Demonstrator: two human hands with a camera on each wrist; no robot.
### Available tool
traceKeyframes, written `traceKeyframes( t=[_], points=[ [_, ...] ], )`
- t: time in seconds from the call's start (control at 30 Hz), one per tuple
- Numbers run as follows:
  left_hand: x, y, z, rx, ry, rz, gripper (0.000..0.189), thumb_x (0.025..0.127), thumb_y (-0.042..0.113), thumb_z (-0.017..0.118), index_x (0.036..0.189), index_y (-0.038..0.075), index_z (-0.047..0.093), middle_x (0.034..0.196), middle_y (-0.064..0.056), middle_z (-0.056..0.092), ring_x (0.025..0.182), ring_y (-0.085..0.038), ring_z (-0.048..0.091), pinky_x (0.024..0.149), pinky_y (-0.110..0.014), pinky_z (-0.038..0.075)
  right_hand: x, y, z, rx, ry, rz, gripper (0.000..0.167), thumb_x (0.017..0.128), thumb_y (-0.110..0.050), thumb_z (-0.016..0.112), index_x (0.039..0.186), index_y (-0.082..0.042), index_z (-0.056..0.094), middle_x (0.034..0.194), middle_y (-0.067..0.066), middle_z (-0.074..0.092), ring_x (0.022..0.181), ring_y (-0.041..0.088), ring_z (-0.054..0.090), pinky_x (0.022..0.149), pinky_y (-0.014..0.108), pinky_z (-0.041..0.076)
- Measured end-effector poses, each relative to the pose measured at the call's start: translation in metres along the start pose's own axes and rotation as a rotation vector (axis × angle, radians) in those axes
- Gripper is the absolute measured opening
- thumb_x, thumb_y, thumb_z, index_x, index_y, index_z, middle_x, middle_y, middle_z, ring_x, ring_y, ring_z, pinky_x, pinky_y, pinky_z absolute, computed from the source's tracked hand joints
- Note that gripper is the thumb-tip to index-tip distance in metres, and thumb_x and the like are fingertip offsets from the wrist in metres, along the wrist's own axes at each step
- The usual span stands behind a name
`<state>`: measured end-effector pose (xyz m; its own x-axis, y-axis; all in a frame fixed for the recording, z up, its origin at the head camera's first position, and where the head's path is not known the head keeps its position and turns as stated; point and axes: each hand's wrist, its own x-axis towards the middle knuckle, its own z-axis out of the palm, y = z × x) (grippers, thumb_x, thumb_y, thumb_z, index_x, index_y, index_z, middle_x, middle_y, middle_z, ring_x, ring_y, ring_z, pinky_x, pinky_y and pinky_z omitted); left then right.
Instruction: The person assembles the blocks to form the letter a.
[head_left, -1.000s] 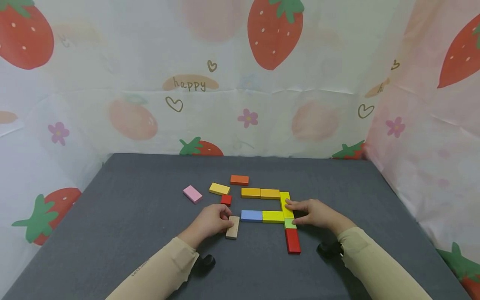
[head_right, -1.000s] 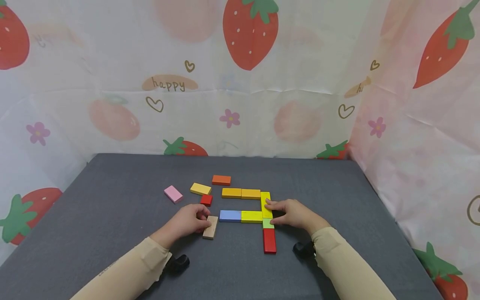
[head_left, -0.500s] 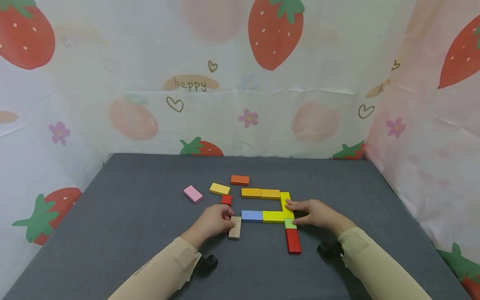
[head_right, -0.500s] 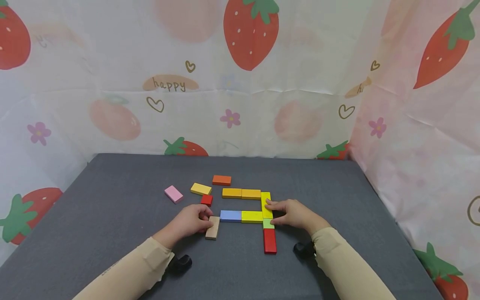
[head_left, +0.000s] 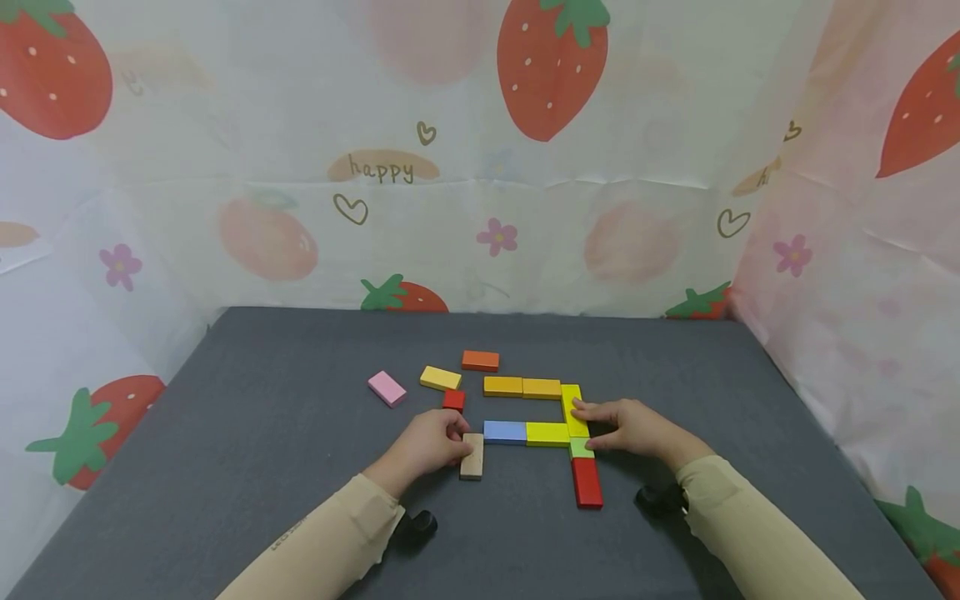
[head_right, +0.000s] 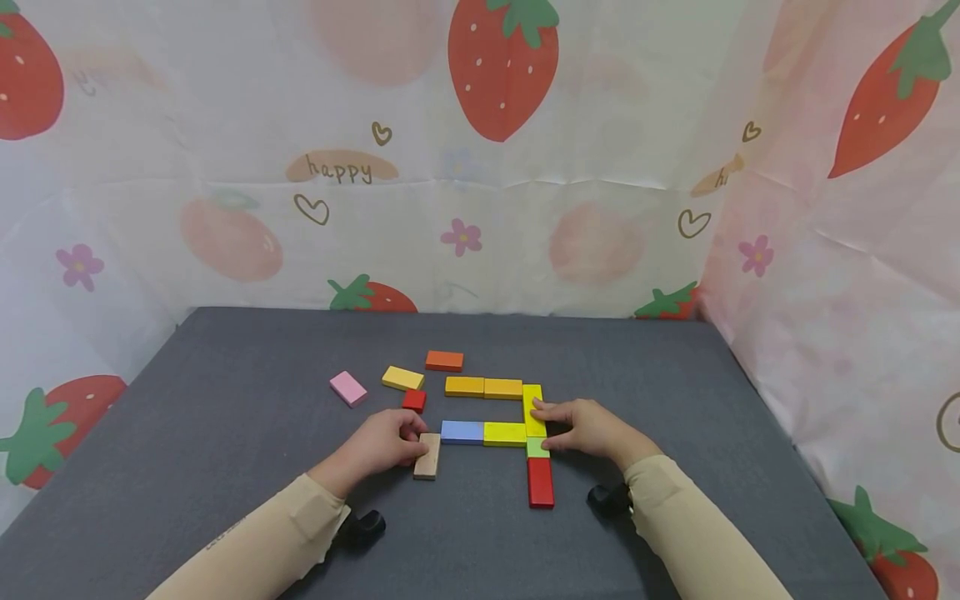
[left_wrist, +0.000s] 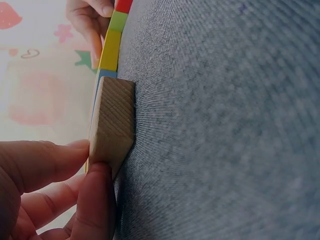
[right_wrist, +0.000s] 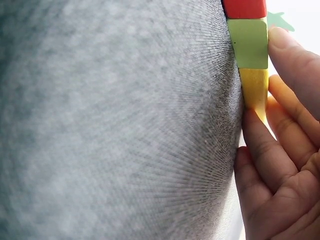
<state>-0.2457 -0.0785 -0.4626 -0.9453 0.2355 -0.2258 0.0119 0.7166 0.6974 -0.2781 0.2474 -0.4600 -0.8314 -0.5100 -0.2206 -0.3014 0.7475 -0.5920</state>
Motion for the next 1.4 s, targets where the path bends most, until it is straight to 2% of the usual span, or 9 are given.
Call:
traceKeyframes(
  t=[0.2, 0.33, 0.47, 0.63, 0.83, 1.0, 1.13, 1.27, 1.4],
  points=[
    [0.000, 0.000, -0.001, -0.011, -0.006, 0.001, 0.017, 0.079, 0.020, 0.071, 0.093, 0.014, 0.063, 0.073, -0.003, 0.055, 0.065, -0.016, 0.052, 0.057, -0.027, 0.045, 0.000, 0.000, 0.000, 0.009, 0.002, 0.006, 0.062, 0.077, -0.040, 0.069, 0.132, -0.024, 0.048, 0.141, -0.003, 0.039, 0.132, 0.027, 0.032, 0.102, 0.047, 0.030],
    [0.001, -0.002, -0.007, -0.014, 0.003, -0.001, 0.019, 0.078, 0.022, 0.071, 0.094, 0.015, 0.063, 0.075, -0.002, 0.056, 0.066, -0.016, 0.053, 0.059, -0.027, 0.046, 0.000, -0.001, 0.000, 0.008, 0.005, 0.013, 0.061, 0.077, -0.040, 0.069, 0.132, -0.024, 0.049, 0.140, -0.003, 0.040, 0.131, 0.026, 0.032, 0.102, 0.047, 0.030],
    [0.001, -0.004, -0.020, -0.004, 0.049, -0.003, 0.023, 0.079, 0.022, 0.071, 0.098, 0.013, 0.063, 0.077, -0.001, 0.057, 0.066, -0.015, 0.054, 0.060, -0.027, 0.046, 0.000, -0.003, 0.000, 0.011, 0.006, 0.022, 0.061, 0.076, -0.040, 0.070, 0.132, -0.023, 0.049, 0.140, -0.003, 0.041, 0.131, 0.027, 0.032, 0.102, 0.047, 0.030],
    [0.003, -0.010, -0.041, 0.000, 0.135, -0.016, 0.023, 0.080, 0.020, 0.070, 0.100, 0.011, 0.064, 0.082, -0.002, 0.060, 0.068, -0.015, 0.055, 0.061, -0.028, 0.046, 0.000, -0.003, 0.000, 0.012, 0.007, 0.025, 0.061, 0.076, -0.040, 0.070, 0.132, -0.023, 0.049, 0.140, -0.003, 0.041, 0.131, 0.027, 0.033, 0.102, 0.047, 0.030],
    [0.007, -0.027, -0.068, 0.048, 0.243, -0.037, 0.026, 0.081, 0.021, 0.068, 0.104, 0.009, 0.063, 0.090, -0.004, 0.061, 0.077, -0.017, 0.055, 0.066, -0.031, 0.047, -0.001, -0.002, 0.000, 0.015, 0.005, 0.011, 0.061, 0.076, -0.039, 0.070, 0.132, -0.022, 0.049, 0.140, -0.003, 0.041, 0.132, 0.026, 0.032, 0.102, 0.046, 0.030],
    [0.011, -0.045, -0.085, 0.044, 0.300, -0.072, 0.028, 0.085, 0.021, 0.063, 0.109, 0.008, 0.060, 0.100, -0.010, 0.059, 0.087, -0.023, 0.055, 0.072, -0.036, 0.047, -0.001, -0.002, 0.000, 0.018, 0.004, 0.017, 0.061, 0.076, -0.040, 0.070, 0.132, -0.023, 0.049, 0.140, -0.003, 0.041, 0.132, 0.026, 0.032, 0.102, 0.047, 0.030],
    [0.015, -0.059, -0.093, 0.075, 0.343, -0.083, 0.027, 0.085, 0.020, 0.062, 0.108, 0.006, 0.060, 0.104, -0.013, 0.059, 0.092, -0.026, 0.054, 0.077, -0.040, 0.046, -0.001, -0.003, 0.000, 0.019, 0.004, 0.018, 0.061, 0.076, -0.040, 0.070, 0.132, -0.023, 0.049, 0.140, -0.003, 0.041, 0.132, 0.027, 0.032, 0.102, 0.047, 0.029],
    [0.019, -0.070, -0.098, 0.139, 0.383, -0.047, 0.028, 0.083, 0.018, 0.063, 0.105, 0.001, 0.061, 0.101, -0.017, 0.061, 0.091, -0.030, 0.055, 0.079, -0.044, 0.045, -0.001, -0.004, 0.000, 0.015, -0.001, 0.019, 0.061, 0.076, -0.040, 0.070, 0.132, -0.023, 0.049, 0.140, -0.003, 0.040, 0.132, 0.027, 0.032, 0.103, 0.047, 0.029],
    [0.023, -0.076, -0.103, 0.177, 0.384, -0.047, 0.030, 0.082, 0.018, 0.063, 0.105, -0.001, 0.060, 0.101, -0.020, 0.060, 0.092, -0.032, 0.055, 0.080, -0.046, 0.043, -0.001, -0.004, 0.000, 0.015, -0.001, 0.022, 0.061, 0.077, -0.039, 0.070, 0.132, -0.023, 0.049, 0.140, -0.003, 0.040, 0.132, 0.026, 0.032, 0.103, 0.047, 0.029]
  ],
)
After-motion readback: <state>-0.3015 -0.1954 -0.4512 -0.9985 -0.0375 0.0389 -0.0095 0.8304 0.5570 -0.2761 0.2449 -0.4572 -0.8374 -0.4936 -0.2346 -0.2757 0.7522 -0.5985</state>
